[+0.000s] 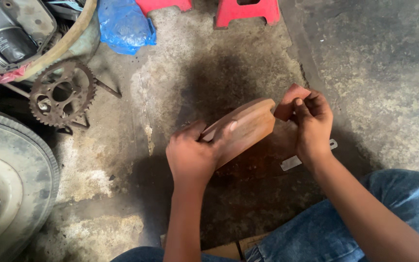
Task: The person scrubs a rusty metal brake drum with a green scouring pad, focusing on the edges and inner surfaces. They rotate the drum to access different areas and continue scrubbing the interior face.
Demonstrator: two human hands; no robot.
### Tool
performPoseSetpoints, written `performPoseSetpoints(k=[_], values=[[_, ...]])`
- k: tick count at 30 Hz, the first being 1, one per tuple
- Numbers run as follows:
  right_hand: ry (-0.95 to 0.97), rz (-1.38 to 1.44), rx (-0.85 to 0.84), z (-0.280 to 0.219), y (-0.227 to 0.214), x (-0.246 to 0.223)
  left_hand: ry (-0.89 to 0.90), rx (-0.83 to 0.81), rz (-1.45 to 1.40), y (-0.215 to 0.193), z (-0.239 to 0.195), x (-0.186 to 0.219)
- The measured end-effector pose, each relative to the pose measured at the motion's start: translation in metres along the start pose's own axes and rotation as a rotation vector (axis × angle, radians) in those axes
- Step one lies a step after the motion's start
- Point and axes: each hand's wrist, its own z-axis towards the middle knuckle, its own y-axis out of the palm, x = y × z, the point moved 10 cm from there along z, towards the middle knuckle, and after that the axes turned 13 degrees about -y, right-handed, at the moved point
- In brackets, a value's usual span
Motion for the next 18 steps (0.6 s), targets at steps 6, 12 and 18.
performPoseSetpoints(k=[6,12,18], values=[[-0.752,-0.584,-0.287,-0.036,0.056,-0.105,-0.148,-0.17,-0.102,0.02,0.0,-0.007],[-1.11,-0.735,-0.473,-0.076,0.102,-0.155,0.071,-0.257,-0.611,0.003,-0.002,0.003],[-1.171,-0.595,-0.402,-0.08,0.096,-0.154,0.206,-0.029,-0.443,-0.004,-0.009,0.011]])
